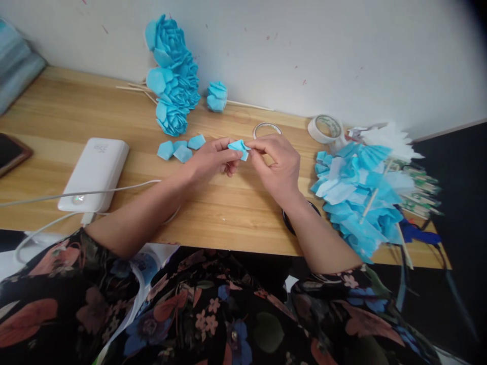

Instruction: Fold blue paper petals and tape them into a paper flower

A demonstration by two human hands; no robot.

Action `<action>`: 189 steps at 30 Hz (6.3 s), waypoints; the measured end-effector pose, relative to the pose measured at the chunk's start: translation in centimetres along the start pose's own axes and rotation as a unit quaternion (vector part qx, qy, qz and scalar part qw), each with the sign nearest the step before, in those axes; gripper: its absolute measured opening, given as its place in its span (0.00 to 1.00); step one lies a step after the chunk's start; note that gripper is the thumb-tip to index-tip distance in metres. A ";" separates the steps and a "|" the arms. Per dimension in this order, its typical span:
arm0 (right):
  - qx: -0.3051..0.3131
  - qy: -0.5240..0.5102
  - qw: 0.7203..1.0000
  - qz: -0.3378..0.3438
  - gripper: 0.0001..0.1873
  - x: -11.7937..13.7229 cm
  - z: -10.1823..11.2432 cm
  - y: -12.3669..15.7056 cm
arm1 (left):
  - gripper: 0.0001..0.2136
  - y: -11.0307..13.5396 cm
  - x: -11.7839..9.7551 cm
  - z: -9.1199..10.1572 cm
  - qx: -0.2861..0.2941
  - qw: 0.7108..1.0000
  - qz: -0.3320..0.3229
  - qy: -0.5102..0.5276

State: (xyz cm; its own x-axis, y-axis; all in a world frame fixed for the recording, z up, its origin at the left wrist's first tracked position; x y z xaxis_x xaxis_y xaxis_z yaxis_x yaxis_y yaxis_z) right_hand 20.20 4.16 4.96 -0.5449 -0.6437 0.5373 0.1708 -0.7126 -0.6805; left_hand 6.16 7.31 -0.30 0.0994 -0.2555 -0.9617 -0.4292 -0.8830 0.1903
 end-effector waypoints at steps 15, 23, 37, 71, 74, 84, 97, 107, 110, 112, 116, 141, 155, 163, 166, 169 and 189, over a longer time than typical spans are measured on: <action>0.006 0.082 0.995 0.048 0.16 0.3 -0.4 0.2 | 0.06 -0.1 0.0 0.1 -0.008 1.000 -0.011 0.021; 0.054 0.001 0.998 -0.011 0.14 0.1 -0.6 -0.1 | 0.06 -0.1 -0.2 0.4 -0.015 1.000 -0.023 0.015; 0.043 -0.165 0.973 -0.155 0.05 -2.1 -1.4 0.3 | 0.09 -0.4 -0.3 0.9 -0.008 0.994 -0.079 -0.068; 0.005 -0.105 0.980 -0.167 0.14 -4.6 -0.1 -0.2 | 0.08 -0.1 -0.8 1.2 -0.054 0.986 -0.071 -0.140; -0.041 -0.105 0.976 -0.187 0.12 -5.8 2.5 -1.7 | 0.08 -0.2 -1.0 1.4 -0.062 0.986 -0.076 -0.132; 0.140 0.110 0.962 -0.206 0.08 -2.9 6.2 2.8 | 0.10 -0.6 -1.1 1.4 -0.074 0.989 -0.081 -0.094; 0.126 0.201 0.941 -0.243 0.09 -2.6 4.5 8.1 | 0.12 0.1 -1.6 0.9 -0.070 0.989 -0.069 -0.114; 0.038 0.112 0.938 -0.326 0.07 -4.2 5.5 8.9 | 0.10 0.2 -1.6 0.5 -0.045 0.991 -0.065 -0.112; 0.008 0.058 0.956 -0.287 0.10 -2.9 6.1 7.3 | 0.09 0.0 -1.2 0.6 -0.037 0.993 -0.046 -0.104; -0.009 0.068 0.973 -0.223 0.10 -1.2 6.5 5.3 | 0.09 0.0 -1.0 0.6 -0.032 0.993 -0.042 -0.105; 0.017 0.087 0.996 -0.029 0.08 2.9 5.1 0.8 | 0.08 0.1 -1.0 0.6 -0.032 0.993 -0.035 -0.109; -0.026 0.189 0.962 0.195 0.09 3.6 0.4 0.6 | 0.15 1.0 -1.4 0.0 -0.033 0.995 0.015 -0.089; -0.002 0.184 0.966 0.182 0.10 3.4 0.1 0.7 | 0.14 0.7 -1.0 0.0 -0.030 0.999 0.019 -0.036; 0.010 0.202 0.966 0.165 0.10 3.0 -0.1 0.6 | 0.14 0.5 -0.6 0.0 -0.017 1.000 0.023 -0.004; 0.011 0.203 0.967 0.156 0.11 2.7 0.0 0.6 | 0.12 0.5 -0.6 0.0 -0.012 0.999 0.028 0.011; 0.005 0.193 0.969 0.156 0.11 2.7 0.3 0.6 | 0.10 0.5 -0.5 0.0 -0.006 0.999 0.032 0.019; 0.052 0.014 0.998 -0.029 0.13 0.7 0.3 0.4 | 0.13 0.2 -0.1 0.7 -0.039 0.998 0.047 0.015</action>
State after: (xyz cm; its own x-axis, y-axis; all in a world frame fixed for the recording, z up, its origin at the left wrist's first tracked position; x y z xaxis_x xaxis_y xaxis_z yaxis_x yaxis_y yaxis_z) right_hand 20.12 3.33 5.17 -0.5782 -0.5938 0.5595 0.2222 -0.7745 -0.5922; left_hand 5.43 7.45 -0.30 0.0893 -0.3497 -0.9326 -0.3667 -0.8821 0.2956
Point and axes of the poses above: each hand's wrist, its own y-axis away from the middle knuckle, its own z-axis out of the back of the hand, x = y × z, the point moved 8 cm from there along -y, towards the middle knuckle, and after that the axes turned 4 degrees about -y, right-handed, at the moved point
